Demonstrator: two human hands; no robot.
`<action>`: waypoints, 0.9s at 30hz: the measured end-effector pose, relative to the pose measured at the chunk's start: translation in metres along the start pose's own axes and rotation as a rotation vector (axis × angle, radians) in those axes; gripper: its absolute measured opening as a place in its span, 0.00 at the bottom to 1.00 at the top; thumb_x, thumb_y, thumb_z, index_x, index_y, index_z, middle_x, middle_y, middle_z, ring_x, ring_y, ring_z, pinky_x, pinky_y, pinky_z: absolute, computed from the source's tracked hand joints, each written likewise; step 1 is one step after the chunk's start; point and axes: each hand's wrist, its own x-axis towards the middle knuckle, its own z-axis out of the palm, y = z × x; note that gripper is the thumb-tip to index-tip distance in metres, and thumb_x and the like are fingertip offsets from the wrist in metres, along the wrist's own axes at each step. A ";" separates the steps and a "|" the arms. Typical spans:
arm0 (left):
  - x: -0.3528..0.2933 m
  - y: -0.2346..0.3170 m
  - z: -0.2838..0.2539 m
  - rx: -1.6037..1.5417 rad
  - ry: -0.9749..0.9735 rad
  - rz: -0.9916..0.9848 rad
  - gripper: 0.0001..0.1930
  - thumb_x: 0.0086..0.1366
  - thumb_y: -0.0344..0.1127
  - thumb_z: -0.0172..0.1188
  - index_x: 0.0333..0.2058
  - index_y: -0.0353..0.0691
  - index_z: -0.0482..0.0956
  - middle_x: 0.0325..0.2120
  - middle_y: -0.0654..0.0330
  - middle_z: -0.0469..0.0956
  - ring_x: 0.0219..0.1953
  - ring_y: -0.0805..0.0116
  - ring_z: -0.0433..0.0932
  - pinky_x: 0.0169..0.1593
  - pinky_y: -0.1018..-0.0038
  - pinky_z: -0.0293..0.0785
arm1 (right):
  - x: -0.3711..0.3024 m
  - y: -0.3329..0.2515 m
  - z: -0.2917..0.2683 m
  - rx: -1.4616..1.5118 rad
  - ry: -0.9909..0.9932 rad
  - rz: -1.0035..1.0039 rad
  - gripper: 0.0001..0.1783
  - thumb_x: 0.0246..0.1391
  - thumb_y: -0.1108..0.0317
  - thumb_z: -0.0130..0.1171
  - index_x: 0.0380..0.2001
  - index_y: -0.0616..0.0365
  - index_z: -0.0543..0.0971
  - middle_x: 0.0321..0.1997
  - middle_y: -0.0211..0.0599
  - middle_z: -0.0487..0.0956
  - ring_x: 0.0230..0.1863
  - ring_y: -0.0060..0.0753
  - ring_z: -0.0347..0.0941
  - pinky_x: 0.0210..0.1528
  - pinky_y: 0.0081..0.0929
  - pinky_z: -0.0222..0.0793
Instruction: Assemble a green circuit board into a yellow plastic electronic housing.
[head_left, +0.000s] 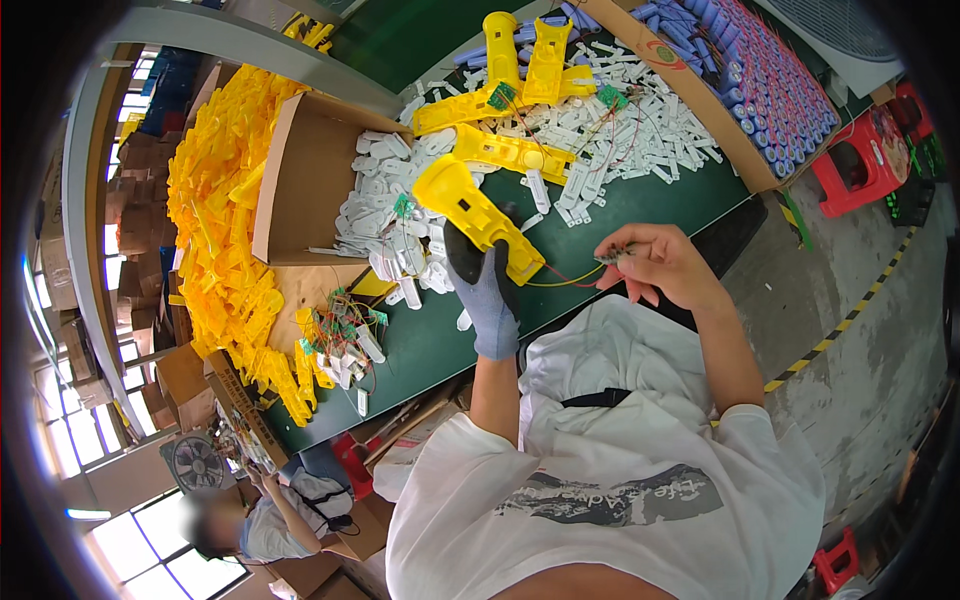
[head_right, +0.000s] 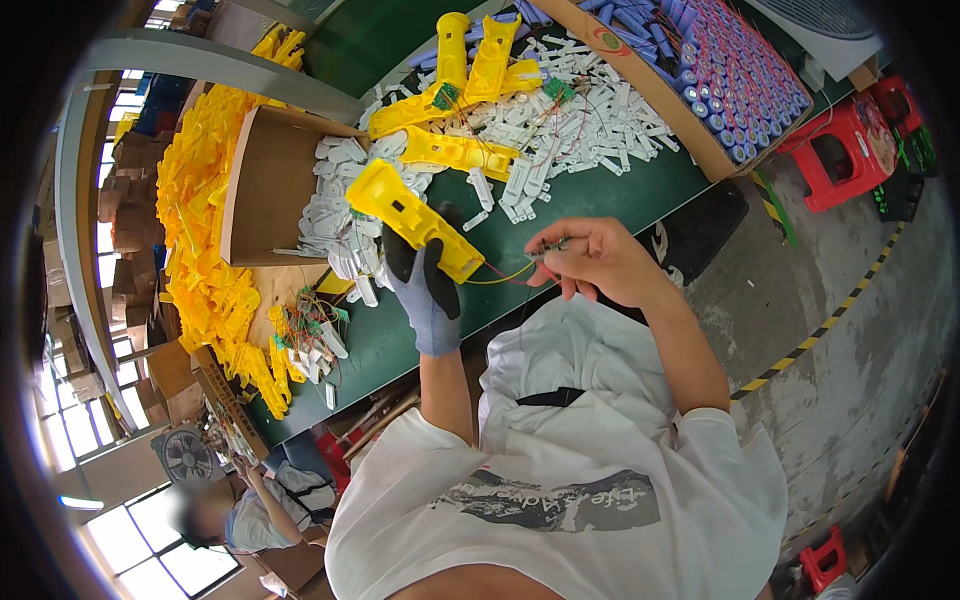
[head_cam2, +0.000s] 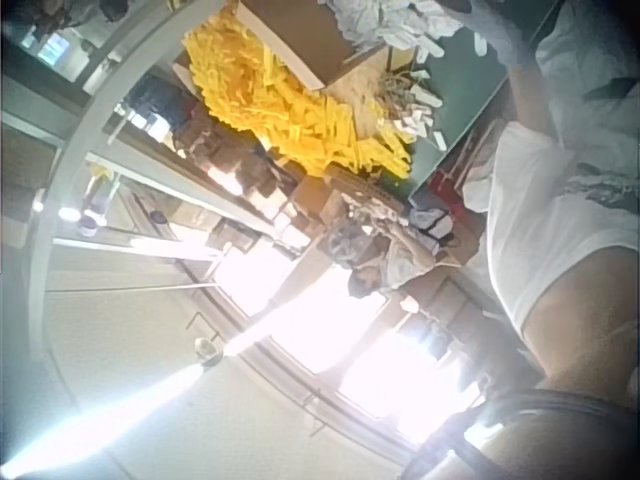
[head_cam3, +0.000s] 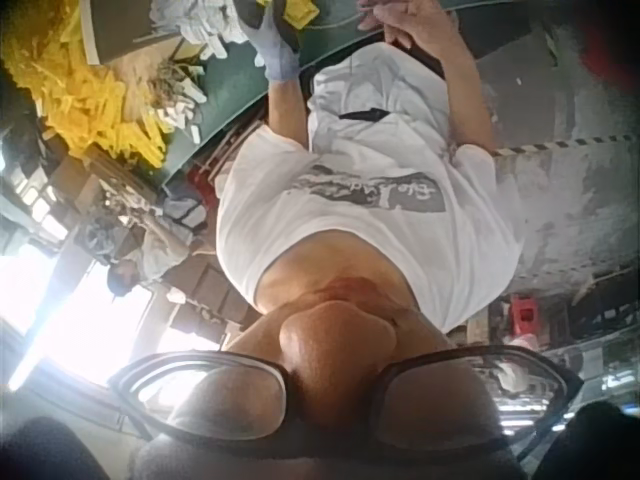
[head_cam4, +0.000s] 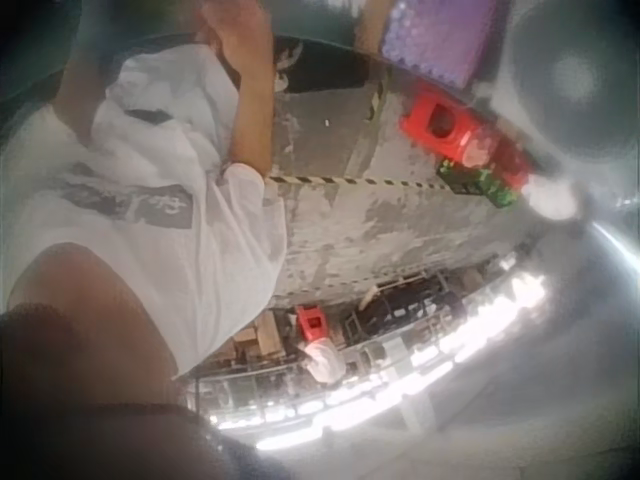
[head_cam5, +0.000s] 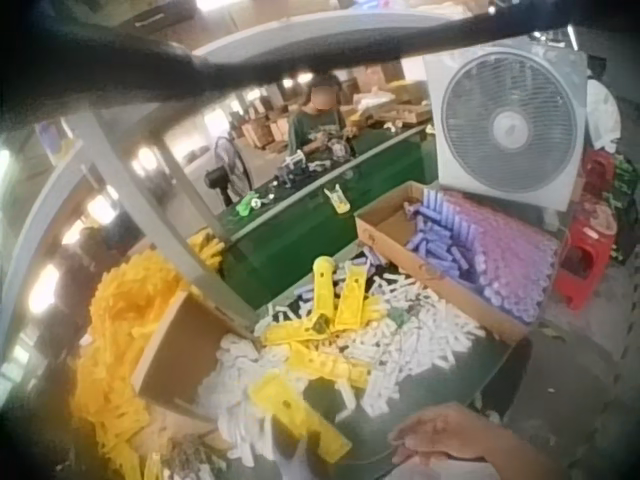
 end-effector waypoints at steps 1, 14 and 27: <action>-0.003 -0.004 -0.003 0.001 -0.002 -0.004 0.34 0.58 0.15 0.51 0.63 0.38 0.55 0.48 0.52 0.73 0.48 0.59 0.76 0.54 0.68 0.71 | 0.004 0.004 -0.002 -0.018 0.028 0.005 0.12 0.55 0.69 0.60 0.41 0.65 0.77 0.27 0.34 0.80 0.21 0.14 0.70 0.23 0.13 0.65; -0.027 -0.023 -0.003 0.007 -0.269 -0.328 0.34 0.58 0.26 0.56 0.63 0.41 0.56 0.46 0.55 0.73 0.43 0.66 0.78 0.43 0.71 0.77 | 0.041 0.030 0.030 -0.211 0.377 -0.339 0.11 0.55 0.69 0.62 0.40 0.64 0.82 0.32 0.31 0.76 0.29 0.14 0.69 0.31 0.11 0.63; -0.025 -0.022 0.004 0.071 -0.200 -0.402 0.20 0.71 0.43 0.44 0.55 0.39 0.65 0.36 0.60 0.75 0.33 0.75 0.76 0.35 0.78 0.75 | 0.051 0.036 0.043 -0.188 0.437 -0.469 0.10 0.55 0.72 0.62 0.39 0.64 0.82 0.31 0.31 0.77 0.28 0.14 0.70 0.29 0.12 0.66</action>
